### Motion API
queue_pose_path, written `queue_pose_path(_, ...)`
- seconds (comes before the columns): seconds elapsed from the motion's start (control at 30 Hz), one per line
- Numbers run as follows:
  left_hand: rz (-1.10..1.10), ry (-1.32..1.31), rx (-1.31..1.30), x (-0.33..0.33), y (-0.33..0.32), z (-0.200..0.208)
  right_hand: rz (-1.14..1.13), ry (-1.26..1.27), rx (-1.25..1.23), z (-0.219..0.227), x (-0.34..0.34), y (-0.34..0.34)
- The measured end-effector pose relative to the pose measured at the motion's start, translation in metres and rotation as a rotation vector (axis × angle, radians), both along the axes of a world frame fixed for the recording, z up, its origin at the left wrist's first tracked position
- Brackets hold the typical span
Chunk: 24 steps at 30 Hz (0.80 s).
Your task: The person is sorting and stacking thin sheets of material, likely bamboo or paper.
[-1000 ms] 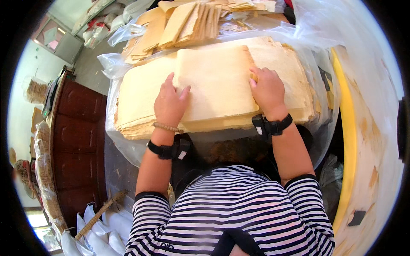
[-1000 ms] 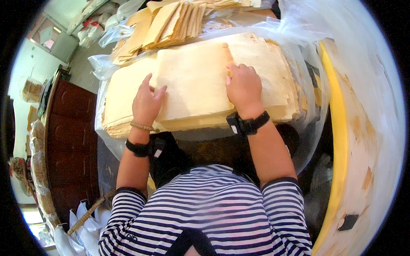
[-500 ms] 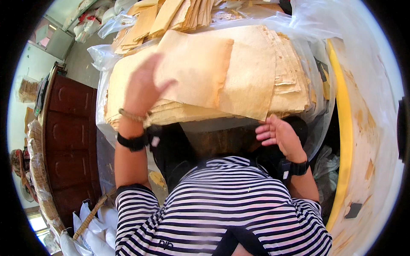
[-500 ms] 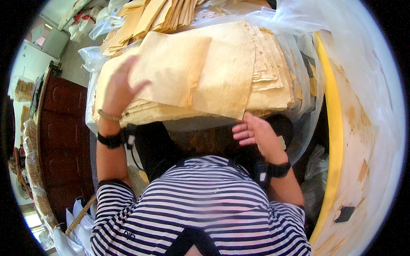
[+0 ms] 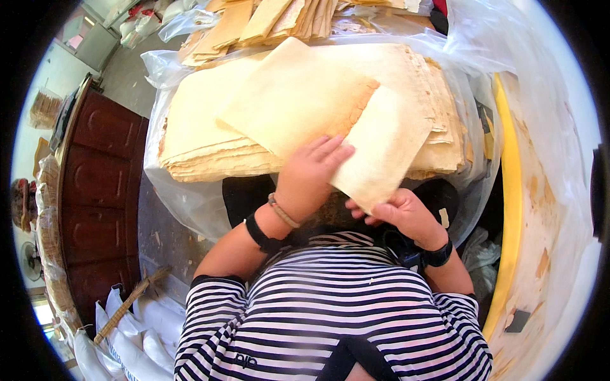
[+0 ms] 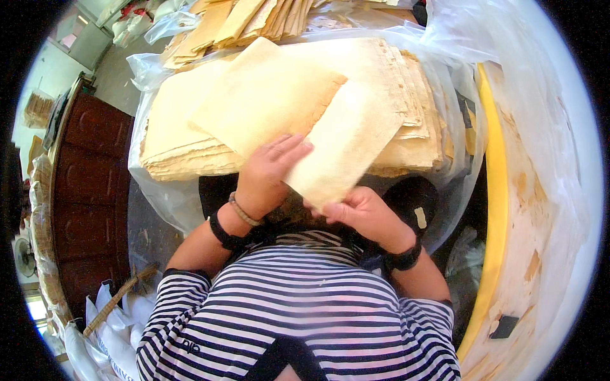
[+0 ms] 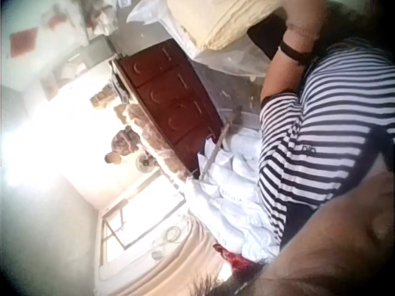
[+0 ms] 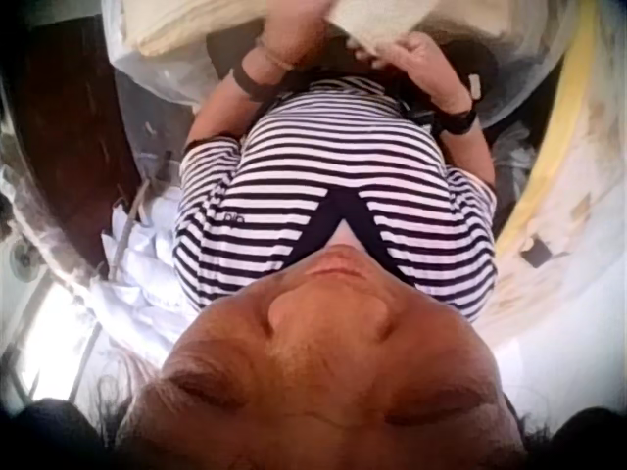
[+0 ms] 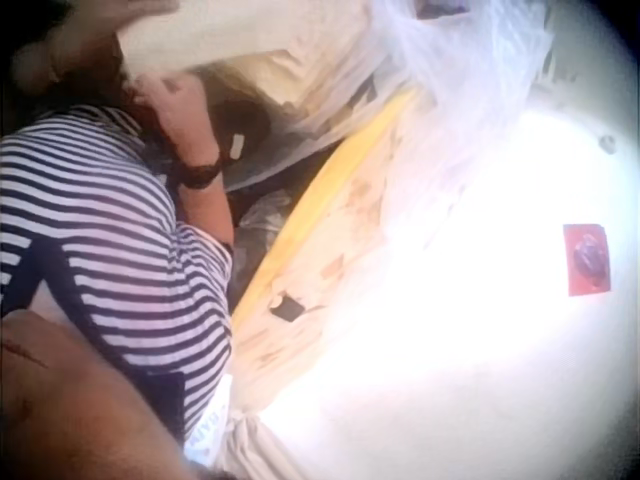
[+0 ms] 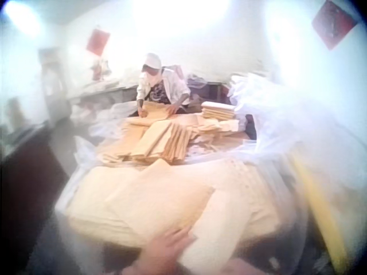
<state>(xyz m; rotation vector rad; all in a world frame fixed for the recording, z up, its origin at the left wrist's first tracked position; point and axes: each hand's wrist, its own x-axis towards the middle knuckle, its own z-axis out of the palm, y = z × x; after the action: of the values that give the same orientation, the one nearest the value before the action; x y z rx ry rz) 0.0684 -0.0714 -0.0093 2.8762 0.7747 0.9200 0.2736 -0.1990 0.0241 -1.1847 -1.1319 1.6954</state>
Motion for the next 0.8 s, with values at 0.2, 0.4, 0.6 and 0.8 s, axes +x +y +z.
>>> queue_pose_path(0.2,0.236,-0.699,-1.147,-0.051,0.041,-0.005,-0.024,-0.704,0.720,0.027,-0.001,0.035)
queue_pose_path(0.4,0.190,-1.441,-1.540,-0.036,0.053,-0.005,-0.087,-1.217,1.020,0.010,-0.024,0.116)
queue_pose_path(0.6,0.246,-1.497,-1.556,-0.034,0.056,-0.010,-0.025,-1.462,1.017,-0.028,-0.032,0.159)
queue_pose_path(0.8,0.315,-1.505,-1.499,-0.036,0.052,-0.011,0.099,-1.435,1.034,-0.026,-0.034,0.170)
